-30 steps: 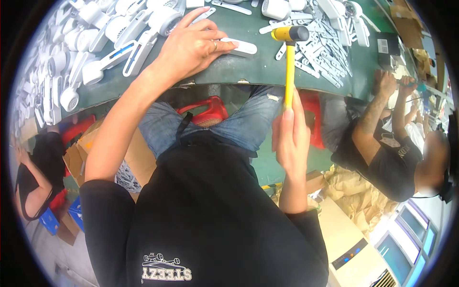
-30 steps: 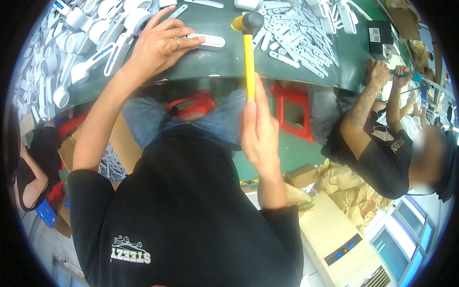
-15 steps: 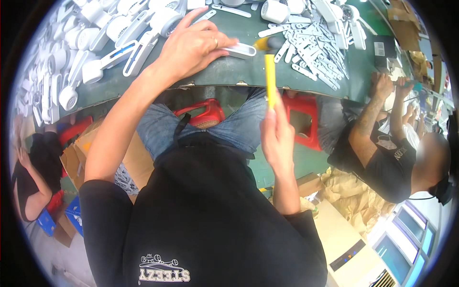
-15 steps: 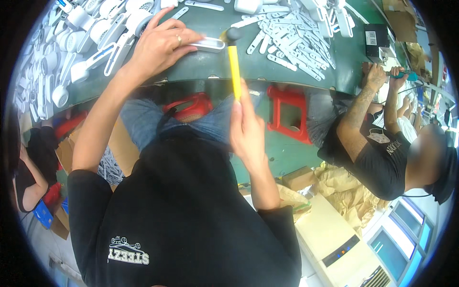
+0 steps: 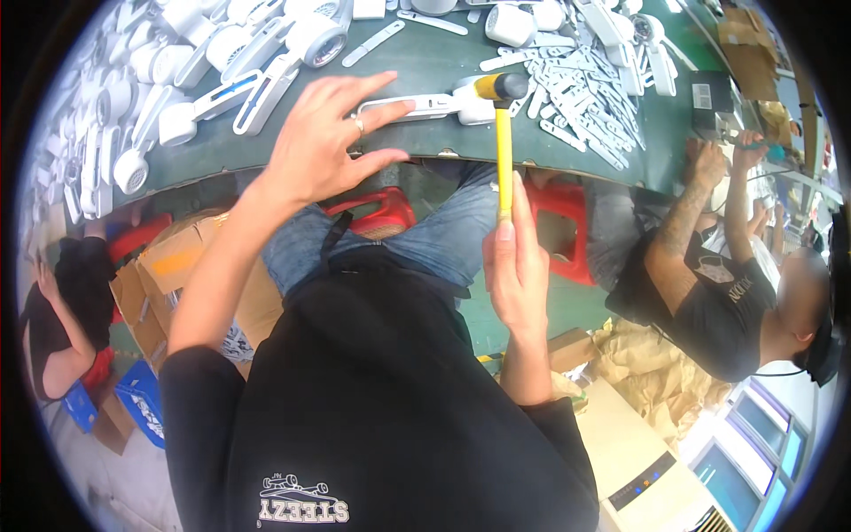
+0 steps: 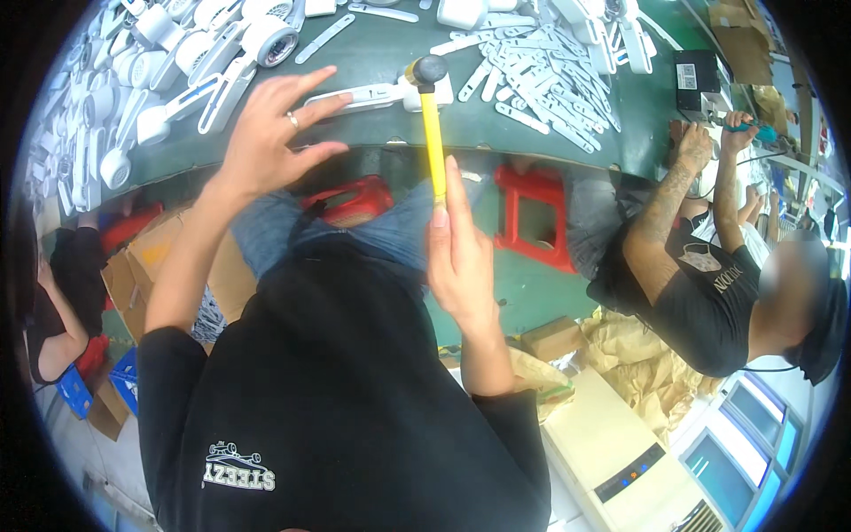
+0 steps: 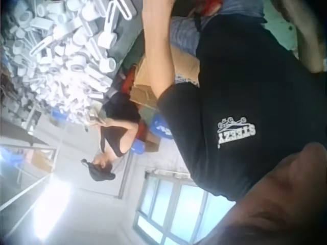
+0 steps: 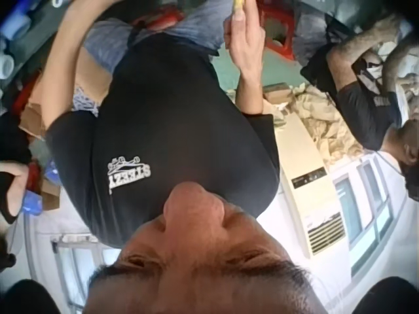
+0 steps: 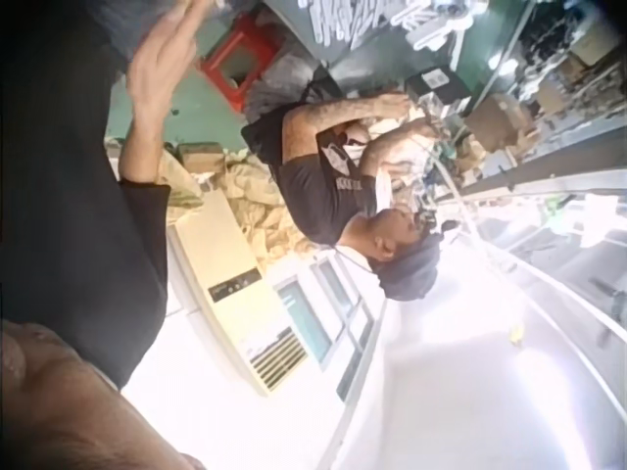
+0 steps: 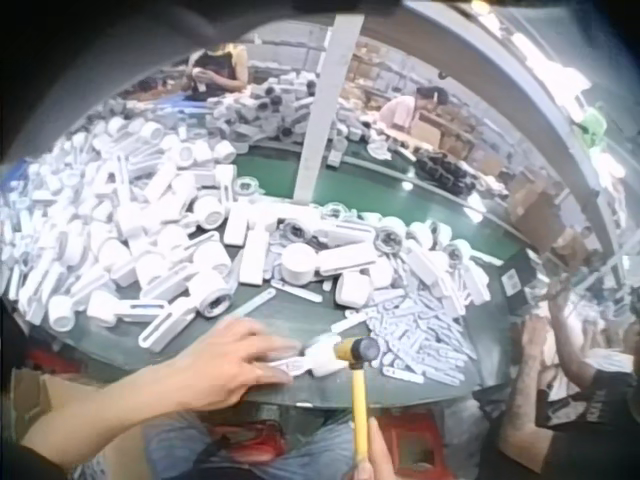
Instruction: Assembling plastic components by hammering metal brackets into them at a factory workstation.
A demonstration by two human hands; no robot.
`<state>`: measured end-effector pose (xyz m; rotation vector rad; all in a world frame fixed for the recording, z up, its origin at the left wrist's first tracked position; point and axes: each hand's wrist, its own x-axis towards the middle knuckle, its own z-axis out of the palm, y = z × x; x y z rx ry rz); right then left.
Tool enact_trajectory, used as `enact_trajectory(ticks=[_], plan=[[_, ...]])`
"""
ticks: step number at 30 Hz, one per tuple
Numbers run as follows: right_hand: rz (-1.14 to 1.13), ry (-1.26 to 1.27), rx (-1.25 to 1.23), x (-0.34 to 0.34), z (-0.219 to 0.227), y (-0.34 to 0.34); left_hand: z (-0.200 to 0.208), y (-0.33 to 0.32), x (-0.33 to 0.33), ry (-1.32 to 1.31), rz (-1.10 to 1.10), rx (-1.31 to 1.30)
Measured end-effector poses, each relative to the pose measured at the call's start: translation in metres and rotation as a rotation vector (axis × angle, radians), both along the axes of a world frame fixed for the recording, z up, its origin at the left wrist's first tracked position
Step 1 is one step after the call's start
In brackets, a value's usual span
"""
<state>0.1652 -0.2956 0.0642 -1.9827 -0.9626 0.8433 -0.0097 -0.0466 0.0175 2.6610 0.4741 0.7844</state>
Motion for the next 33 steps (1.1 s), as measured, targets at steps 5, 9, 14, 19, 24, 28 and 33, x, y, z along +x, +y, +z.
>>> enact_trajectory(ticks=[5,9,14,19,24,28,33], plan=[[-0.043,-0.001,0.074,-0.022,0.023,0.006,-0.034,0.009,0.001,-0.103,0.026,-0.026],[-0.062,-0.133,0.143,-0.035,-0.020,0.010,-0.036,0.011,0.006,-0.155,-0.007,-0.042],[-0.072,-0.174,0.085,-0.037,0.000,0.008,-0.041,0.011,0.006,-0.185,-0.009,0.010],[-0.003,-0.095,-0.275,-0.037,0.019,0.022,-0.041,0.005,0.002,-0.118,0.001,-0.033],[0.098,-0.231,-0.077,-0.040,-0.003,0.023,-0.043,-0.002,0.008,-0.214,0.078,-0.253],[0.106,-0.184,0.117,-0.037,0.003,0.015,-0.050,0.001,0.009,-0.210,0.171,-0.398],[0.140,-0.118,-0.147,-0.035,0.012,0.028,-0.048,0.001,0.002,-0.111,0.195,-0.377]])
